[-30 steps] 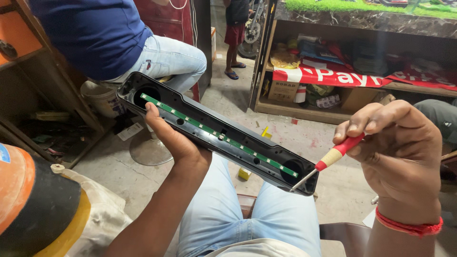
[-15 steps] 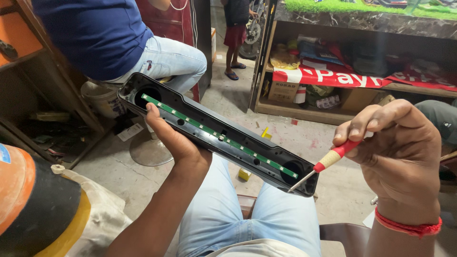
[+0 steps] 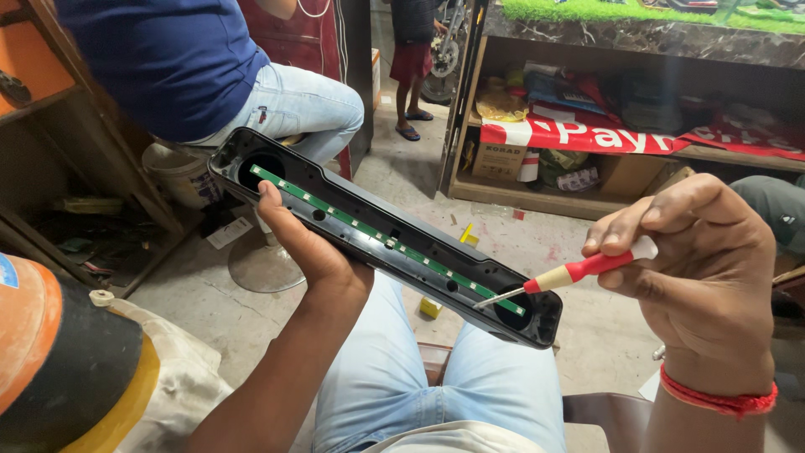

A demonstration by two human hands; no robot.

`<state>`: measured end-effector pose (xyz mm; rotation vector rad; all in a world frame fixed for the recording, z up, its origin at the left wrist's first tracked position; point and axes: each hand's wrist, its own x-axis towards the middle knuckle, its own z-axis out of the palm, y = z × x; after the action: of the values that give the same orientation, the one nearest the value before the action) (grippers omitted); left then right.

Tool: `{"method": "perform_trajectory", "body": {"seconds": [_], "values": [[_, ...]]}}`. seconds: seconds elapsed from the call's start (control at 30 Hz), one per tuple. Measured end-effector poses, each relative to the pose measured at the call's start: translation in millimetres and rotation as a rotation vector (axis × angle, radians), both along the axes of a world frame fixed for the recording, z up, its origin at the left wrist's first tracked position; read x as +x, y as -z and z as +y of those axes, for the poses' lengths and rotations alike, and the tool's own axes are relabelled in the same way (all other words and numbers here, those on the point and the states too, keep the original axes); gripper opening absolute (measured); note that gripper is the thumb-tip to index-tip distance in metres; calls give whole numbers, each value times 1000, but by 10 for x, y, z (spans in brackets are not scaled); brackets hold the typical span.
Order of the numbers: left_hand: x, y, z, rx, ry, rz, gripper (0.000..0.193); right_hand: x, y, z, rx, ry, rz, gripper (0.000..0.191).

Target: The person uses a screwdriver to adjust components inside a black electronic housing with a green circuit board. They then place the housing on the floor and pick up a red circular object, manipulating it with the screwdriver.

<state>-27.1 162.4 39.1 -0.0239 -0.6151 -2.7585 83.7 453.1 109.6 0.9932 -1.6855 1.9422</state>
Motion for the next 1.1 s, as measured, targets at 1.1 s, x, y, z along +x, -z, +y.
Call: {"method": "perform_trajectory", "body": {"seconds": [1.1], "values": [[-4, 0, -36, 8, -4, 21, 62, -176, -21, -338, 1108, 475, -167, 75]]}}
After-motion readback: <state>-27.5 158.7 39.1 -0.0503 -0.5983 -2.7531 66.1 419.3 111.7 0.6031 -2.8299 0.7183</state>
